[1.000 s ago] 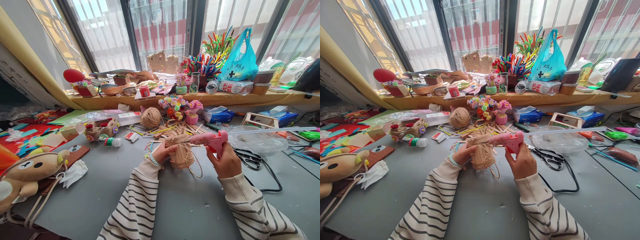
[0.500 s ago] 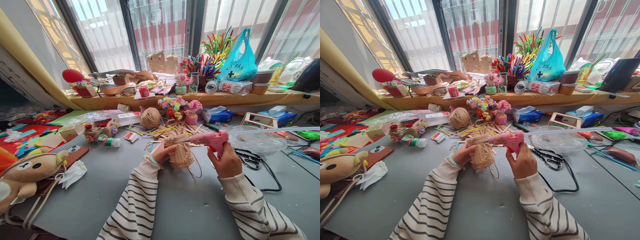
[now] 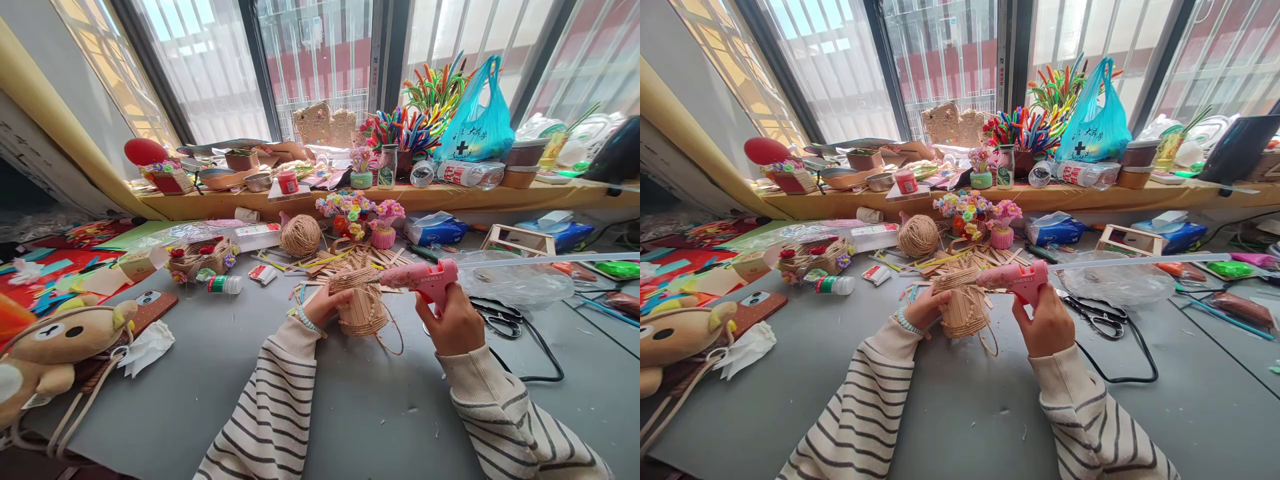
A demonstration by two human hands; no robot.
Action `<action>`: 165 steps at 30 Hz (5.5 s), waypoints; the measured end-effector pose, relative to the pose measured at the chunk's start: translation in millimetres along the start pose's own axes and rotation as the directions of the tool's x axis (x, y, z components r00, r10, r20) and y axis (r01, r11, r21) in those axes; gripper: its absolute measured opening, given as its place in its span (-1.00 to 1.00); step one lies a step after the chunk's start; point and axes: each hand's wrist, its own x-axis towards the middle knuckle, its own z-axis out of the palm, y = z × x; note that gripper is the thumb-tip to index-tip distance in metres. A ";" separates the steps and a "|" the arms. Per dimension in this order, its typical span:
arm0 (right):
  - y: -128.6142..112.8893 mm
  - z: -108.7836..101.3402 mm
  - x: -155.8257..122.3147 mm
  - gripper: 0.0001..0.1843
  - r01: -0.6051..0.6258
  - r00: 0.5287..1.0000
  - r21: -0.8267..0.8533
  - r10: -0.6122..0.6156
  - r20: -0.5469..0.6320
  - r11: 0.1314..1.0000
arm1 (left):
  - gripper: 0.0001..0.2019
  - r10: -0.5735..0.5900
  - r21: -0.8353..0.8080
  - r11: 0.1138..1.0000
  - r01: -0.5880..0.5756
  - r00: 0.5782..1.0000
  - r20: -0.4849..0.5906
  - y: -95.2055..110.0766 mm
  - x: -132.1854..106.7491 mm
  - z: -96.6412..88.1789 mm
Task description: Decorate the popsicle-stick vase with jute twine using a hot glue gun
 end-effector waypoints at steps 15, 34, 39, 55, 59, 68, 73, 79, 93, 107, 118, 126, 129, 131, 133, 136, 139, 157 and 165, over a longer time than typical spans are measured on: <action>2.3 0.2 0.2 -0.67 0.068 0.998 -0.049 -0.068 -0.016 0.997 | -0.49 0.014 -0.007 1.000 -0.014 1.000 0.013 3.4 -1.4 3.7; 4.5 -0.9 2.2 -0.65 0.074 0.997 -0.027 -0.075 -0.037 0.997 | -0.47 0.012 -0.039 0.999 -0.013 1.000 -0.019 6.5 -2.0 10.0; 5.7 0.1 2.3 -0.67 0.042 0.999 -0.036 -0.044 -0.032 0.998 | -0.47 -0.010 -0.033 0.999 0.008 0.999 -0.035 6.0 -2.3 8.8; 5.1 -0.7 2.3 -0.73 0.060 0.997 -0.062 -0.063 -0.040 0.996 | -0.47 -0.015 -0.035 0.999 0.013 0.999 -0.041 2.0 -1.8 3.8; 5.4 -0.4 2.3 -0.74 0.060 0.997 -0.077 -0.063 -0.042 0.995 | -0.46 -0.017 -0.034 0.999 0.016 0.999 -0.036 0.7 -1.7 2.1; 6.3 -0.3 2.0 -0.76 0.102 0.993 -0.114 -0.108 -0.048 0.988 | -0.45 -0.016 -0.037 0.999 0.015 0.999 -0.042 -0.9 -1.3 0.0; 2.4 -5.0 3.3 -0.75 0.129 0.986 -0.173 -0.145 -0.083 0.976 | -0.48 0.001 -0.041 0.999 -0.002 1.000 -0.026 0.2 -1.3 1.8; -1.5 -10.7 4.4 -0.73 0.193 0.963 -0.216 -0.226 -0.144 0.957 | -0.52 0.015 -0.021 1.000 -0.015 1.000 -0.006 2.0 -1.6 4.0; 6.0 -15.0 10.5 -0.76 0.359 0.887 -0.211 -0.403 -0.228 0.909 | -0.52 0.012 -0.004 1.000 -0.012 1.000 -0.003 5.1 -2.7 7.2; 9.5 -12.7 11.8 -0.71 0.248 0.930 -0.149 -0.279 -0.241 0.957 | -0.47 0.012 -0.013 1.000 -0.012 1.000 -0.013 5.3 -2.8 7.5; 6.3 -9.4 8.8 -0.63 0.112 0.976 -0.041 -0.118 -0.184 0.993 | -0.53 -0.007 -0.065 0.998 0.007 1.000 0.003 6.4 -5.5 8.0; 3.6 -9.6 7.5 -0.61 0.115 0.978 -0.013 -0.116 -0.172 0.993 | -0.53 0.003 -0.073 0.997 -0.002 1.000 0.020 4.6 -5.2 7.7; 3.5 -9.8 8.0 -0.61 0.131 0.975 -0.033 -0.135 -0.176 0.991 | -0.51 0.003 -0.070 0.998 -0.001 1.000 0.027 5.0 -5.4 8.2; 3.7 -10.2 8.4 -0.63 0.141 0.973 -0.048 -0.147 -0.178 0.989 | -0.52 0.005 -0.073 0.997 -0.003 1.000 0.024 5.4 -5.5 8.6; 3.9 -10.4 8.7 -0.65 0.155 0.969 -0.065 -0.165 -0.184 0.986 | -0.53 0.007 -0.078 0.997 -0.005 1.000 0.024 5.8 -5.7 8.7; 3.6 -10.4 8.7 -0.68 0.165 0.967 -0.074 -0.176 -0.182 0.983 | -0.53 0.011 -0.077 0.997 -0.009 1.000 0.029 6.3 -5.9 8.9; 2.2 -10.2 8.6 -0.65 0.157 0.970 -0.063 -0.165 -0.176 0.986 | -0.54 0.014 -0.064 0.998 -0.011 0.999 0.043 7.1 -6.1 9.7; 5.5 -7.8 9.3 -0.63 0.156 0.958 -0.055 -0.165 -0.236 0.986 | -0.49 -0.031 -0.052 0.998 0.032 0.999 0.009 8.7 -7.5 11.3; 5.5 -7.8 4.6 -0.59 0.069 0.990 0.013 -0.067 -0.127 0.998 | -0.53 -0.006 -0.051 0.999 0.008 0.999 0.041 7.8 -7.4 10.9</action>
